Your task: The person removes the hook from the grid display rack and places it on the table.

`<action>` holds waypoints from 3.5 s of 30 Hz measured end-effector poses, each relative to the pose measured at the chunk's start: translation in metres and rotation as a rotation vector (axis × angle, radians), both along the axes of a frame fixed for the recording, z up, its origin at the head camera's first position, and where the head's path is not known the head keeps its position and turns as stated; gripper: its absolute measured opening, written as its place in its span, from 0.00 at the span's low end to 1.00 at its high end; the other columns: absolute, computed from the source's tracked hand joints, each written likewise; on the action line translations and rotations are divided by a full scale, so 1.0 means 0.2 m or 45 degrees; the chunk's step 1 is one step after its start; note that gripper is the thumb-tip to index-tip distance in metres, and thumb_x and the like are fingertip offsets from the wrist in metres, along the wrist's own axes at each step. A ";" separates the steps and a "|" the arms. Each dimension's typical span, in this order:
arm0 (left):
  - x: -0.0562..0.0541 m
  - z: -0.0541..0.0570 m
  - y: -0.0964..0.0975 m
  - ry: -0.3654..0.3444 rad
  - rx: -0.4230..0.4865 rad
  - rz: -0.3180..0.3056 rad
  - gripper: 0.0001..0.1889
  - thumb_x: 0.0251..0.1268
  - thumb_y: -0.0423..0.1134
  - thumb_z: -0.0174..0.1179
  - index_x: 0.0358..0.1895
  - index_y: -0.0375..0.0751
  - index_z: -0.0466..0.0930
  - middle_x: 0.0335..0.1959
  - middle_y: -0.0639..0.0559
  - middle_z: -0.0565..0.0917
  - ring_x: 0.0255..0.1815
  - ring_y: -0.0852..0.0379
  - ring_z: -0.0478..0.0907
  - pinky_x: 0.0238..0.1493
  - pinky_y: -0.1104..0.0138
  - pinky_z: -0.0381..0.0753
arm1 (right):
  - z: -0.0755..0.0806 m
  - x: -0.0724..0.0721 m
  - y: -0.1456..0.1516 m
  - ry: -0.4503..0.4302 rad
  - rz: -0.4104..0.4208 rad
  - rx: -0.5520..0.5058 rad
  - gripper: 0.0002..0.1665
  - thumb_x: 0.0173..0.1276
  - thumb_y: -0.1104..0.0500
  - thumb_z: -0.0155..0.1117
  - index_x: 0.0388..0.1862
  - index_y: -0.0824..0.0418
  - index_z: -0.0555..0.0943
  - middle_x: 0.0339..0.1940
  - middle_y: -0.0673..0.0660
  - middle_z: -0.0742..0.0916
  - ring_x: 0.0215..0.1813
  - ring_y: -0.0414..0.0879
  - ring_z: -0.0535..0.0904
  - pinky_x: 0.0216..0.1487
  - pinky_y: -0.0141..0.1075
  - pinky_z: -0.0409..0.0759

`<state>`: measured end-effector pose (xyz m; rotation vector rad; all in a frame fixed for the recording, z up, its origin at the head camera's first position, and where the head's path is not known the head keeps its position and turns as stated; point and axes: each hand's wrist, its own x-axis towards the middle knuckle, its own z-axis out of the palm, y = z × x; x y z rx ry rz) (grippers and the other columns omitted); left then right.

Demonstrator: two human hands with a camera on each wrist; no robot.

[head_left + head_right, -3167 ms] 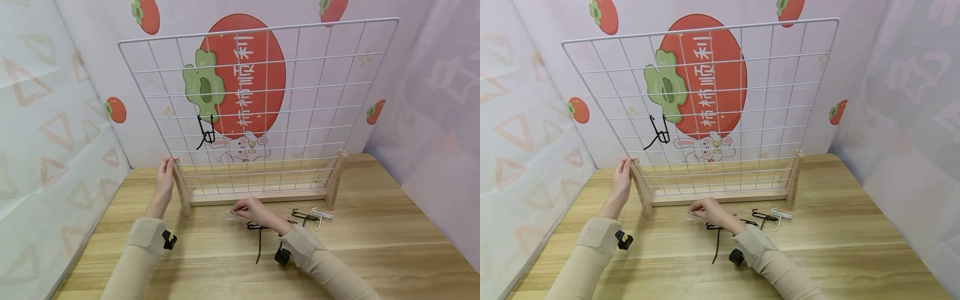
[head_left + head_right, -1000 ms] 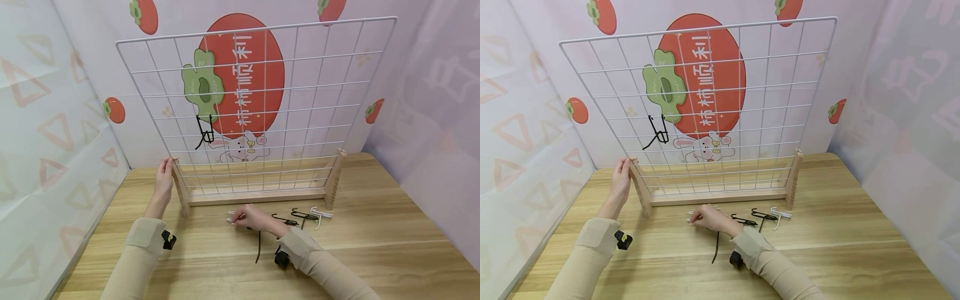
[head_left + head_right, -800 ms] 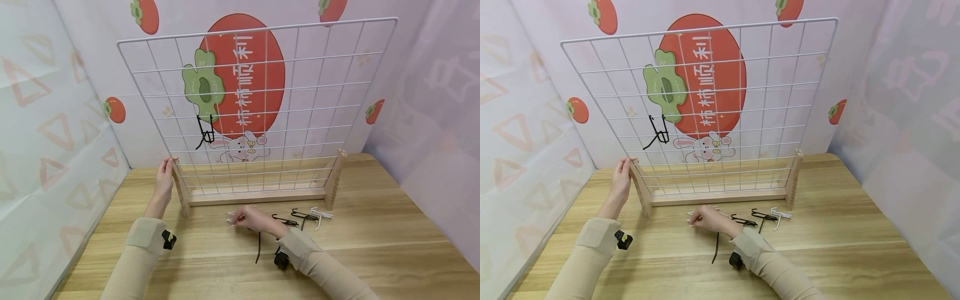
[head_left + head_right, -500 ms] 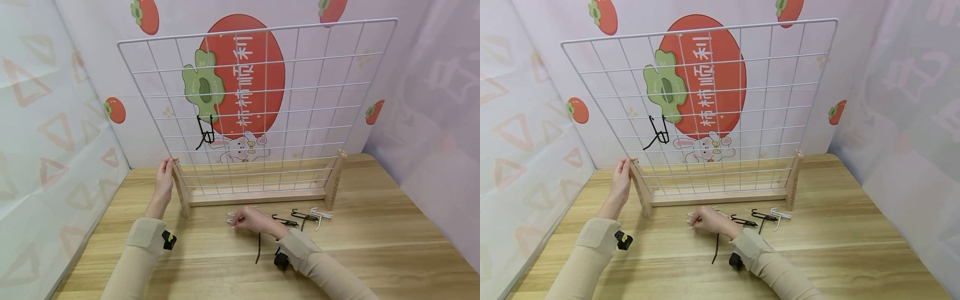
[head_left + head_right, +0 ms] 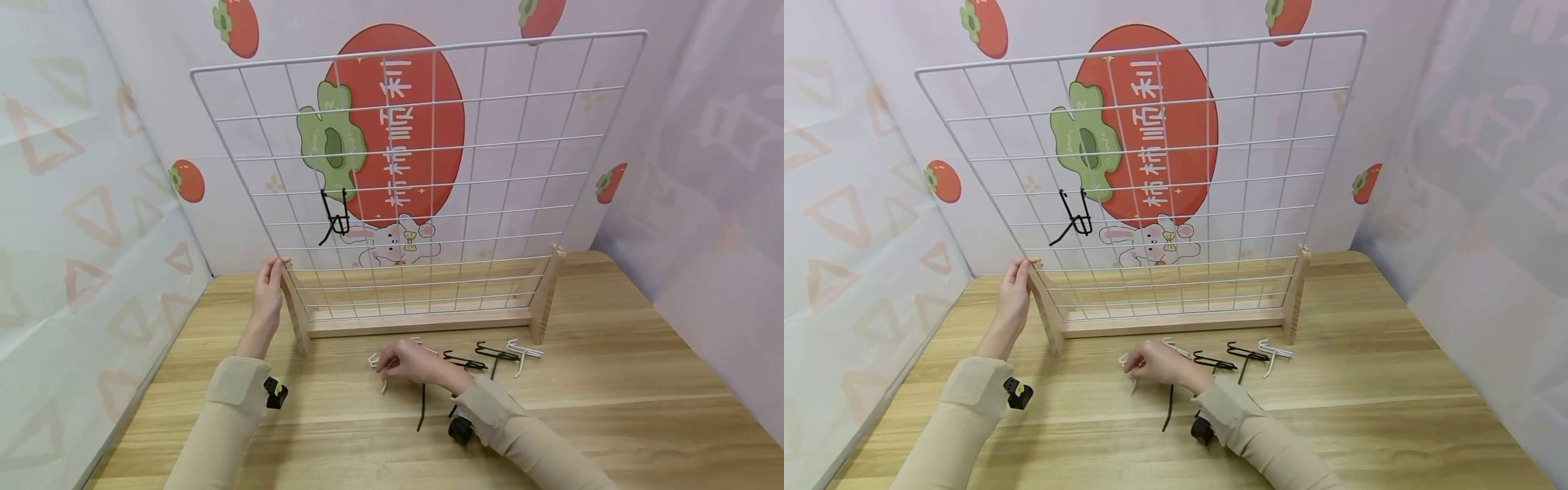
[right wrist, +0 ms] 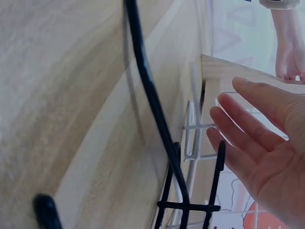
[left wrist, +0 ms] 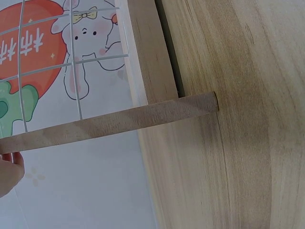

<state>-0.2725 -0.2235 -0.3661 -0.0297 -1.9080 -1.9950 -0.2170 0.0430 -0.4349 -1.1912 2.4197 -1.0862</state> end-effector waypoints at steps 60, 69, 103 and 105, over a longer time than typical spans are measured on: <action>0.01 0.00 0.00 0.005 -0.013 -0.029 0.07 0.68 0.45 0.41 0.39 0.49 0.68 0.42 0.60 0.69 0.60 0.59 0.57 0.63 0.66 0.50 | 0.54 0.00 0.01 0.464 -0.072 -0.373 0.10 0.59 0.63 0.61 0.40 0.65 0.79 0.39 0.56 0.84 0.45 0.44 0.78 0.46 0.32 0.74; 0.01 0.00 0.00 0.008 -0.017 -0.003 0.07 0.68 0.45 0.42 0.37 0.53 0.69 0.40 0.62 0.71 0.55 0.62 0.60 0.59 0.68 0.54 | 0.65 -0.03 -0.01 0.603 -0.067 -0.476 0.09 0.57 0.66 0.62 0.38 0.66 0.80 0.38 0.57 0.84 0.46 0.46 0.77 0.49 0.31 0.73; 0.01 0.00 0.00 -0.017 -0.031 -0.007 0.12 0.69 0.45 0.41 0.43 0.41 0.68 0.47 0.54 0.68 0.59 0.60 0.57 0.62 0.66 0.52 | 0.87 -0.08 -0.11 0.785 -0.164 -0.685 0.14 0.55 0.65 0.64 0.41 0.66 0.79 0.41 0.58 0.82 0.49 0.44 0.75 0.53 0.30 0.69; 0.01 0.00 0.00 -0.018 -0.036 -0.005 0.12 0.68 0.46 0.41 0.43 0.42 0.68 0.48 0.52 0.67 0.59 0.60 0.57 0.63 0.66 0.52 | 0.88 -0.08 -0.11 0.772 -0.162 -0.695 0.14 0.55 0.65 0.65 0.42 0.67 0.79 0.41 0.58 0.82 0.48 0.44 0.75 0.52 0.30 0.69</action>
